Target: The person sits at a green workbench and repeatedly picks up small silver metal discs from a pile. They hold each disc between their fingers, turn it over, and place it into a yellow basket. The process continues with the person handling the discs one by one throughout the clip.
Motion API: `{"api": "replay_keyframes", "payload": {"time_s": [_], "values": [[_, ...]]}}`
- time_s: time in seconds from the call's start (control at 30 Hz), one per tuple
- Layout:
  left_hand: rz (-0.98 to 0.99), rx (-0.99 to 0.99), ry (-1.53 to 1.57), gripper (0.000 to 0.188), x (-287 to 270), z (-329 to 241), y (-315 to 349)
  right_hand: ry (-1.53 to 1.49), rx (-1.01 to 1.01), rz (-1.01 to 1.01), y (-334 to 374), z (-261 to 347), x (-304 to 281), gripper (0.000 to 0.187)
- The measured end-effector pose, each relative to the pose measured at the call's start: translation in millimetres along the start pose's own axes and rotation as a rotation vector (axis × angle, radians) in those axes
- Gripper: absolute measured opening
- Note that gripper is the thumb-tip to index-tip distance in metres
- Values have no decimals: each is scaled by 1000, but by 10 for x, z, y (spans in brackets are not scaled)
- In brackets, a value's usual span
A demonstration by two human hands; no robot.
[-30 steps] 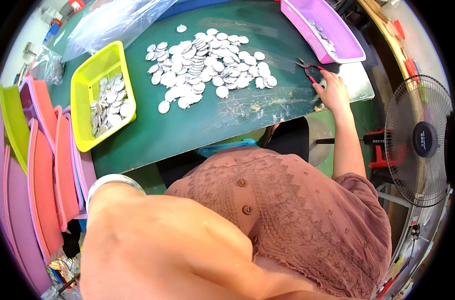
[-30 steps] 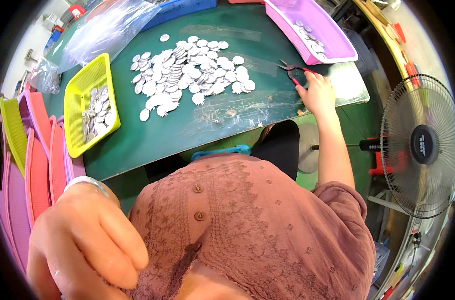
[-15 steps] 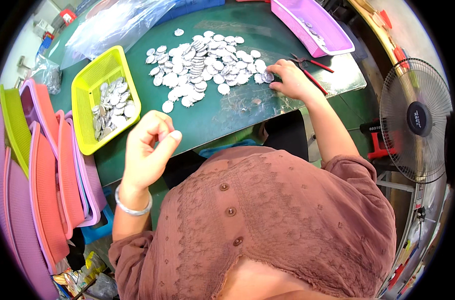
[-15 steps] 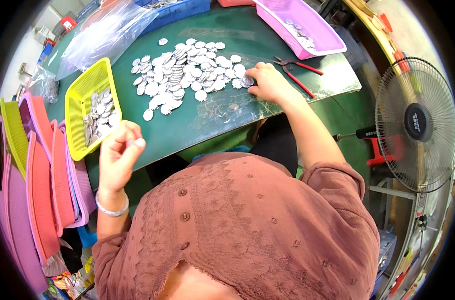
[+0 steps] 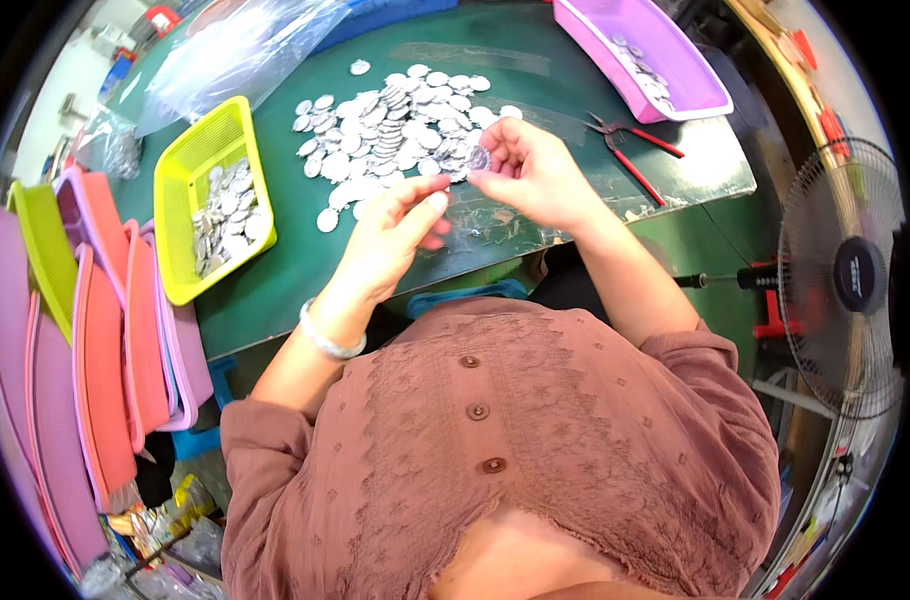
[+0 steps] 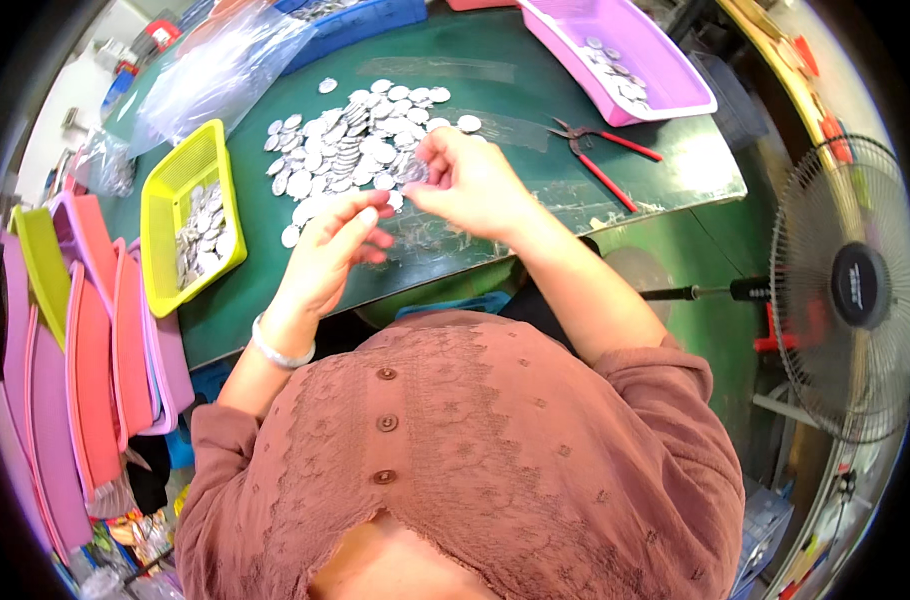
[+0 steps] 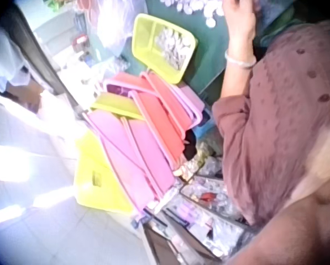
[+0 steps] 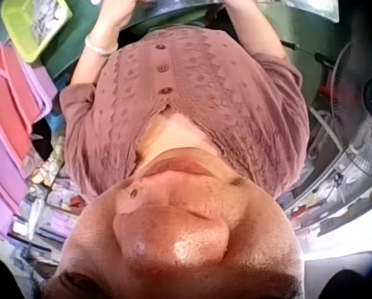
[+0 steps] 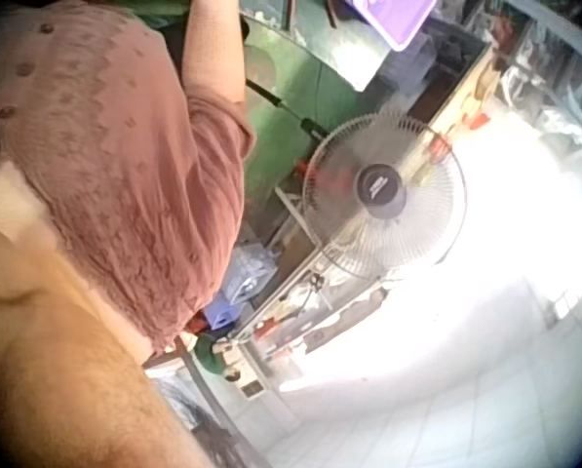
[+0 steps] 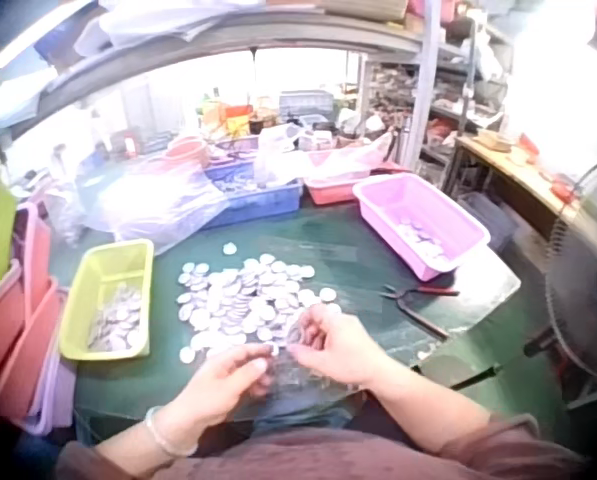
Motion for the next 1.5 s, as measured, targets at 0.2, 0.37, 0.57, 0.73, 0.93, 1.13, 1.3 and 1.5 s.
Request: {"api": "replay_keyframes", "payload": {"time_s": [0.2, 0.37, 0.57, 0.73, 0.93, 1.13, 1.3, 1.5], "values": [[-103, 139, 200, 21, -30, 1, -59, -241, -40, 16, 20, 248, 243, 28], [-103, 73, 282, 17, -230, -16, -28, -526, 19, 166, -43, 260, 383, 23], [-145, 102, 299, 17, -307, -42, -48, -626, 84, 148, -51, 253, 470, 15], [-209, 161, 387, 18, -316, -27, -38, -696, 140, 116, -74, 209, 531, 14], [-227, 138, 398, 15, -362, -13, -53, -843, 253, 180, -102, 117, 619, 15], [-169, 183, 402, 25, -291, 11, -102, -444, -55, -37, -108, 212, 523, 13], [-42, 101, 571, 32, -229, 65, -135, 40, -395, -174, -43, 351, 451, 11], [-36, -81, 791, 34, -321, 93, -162, 89, -226, -150, -142, 98, 254, 14]]}}
Point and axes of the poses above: each hand's wrist, its own y-axis away from the middle knuckle, its own x-axis out of the palm, z = x × y, the point moved 5 cm from there along -y, towards the middle knuckle, and after that the axes turned 15 degrees about y, right-handed, at the moved point
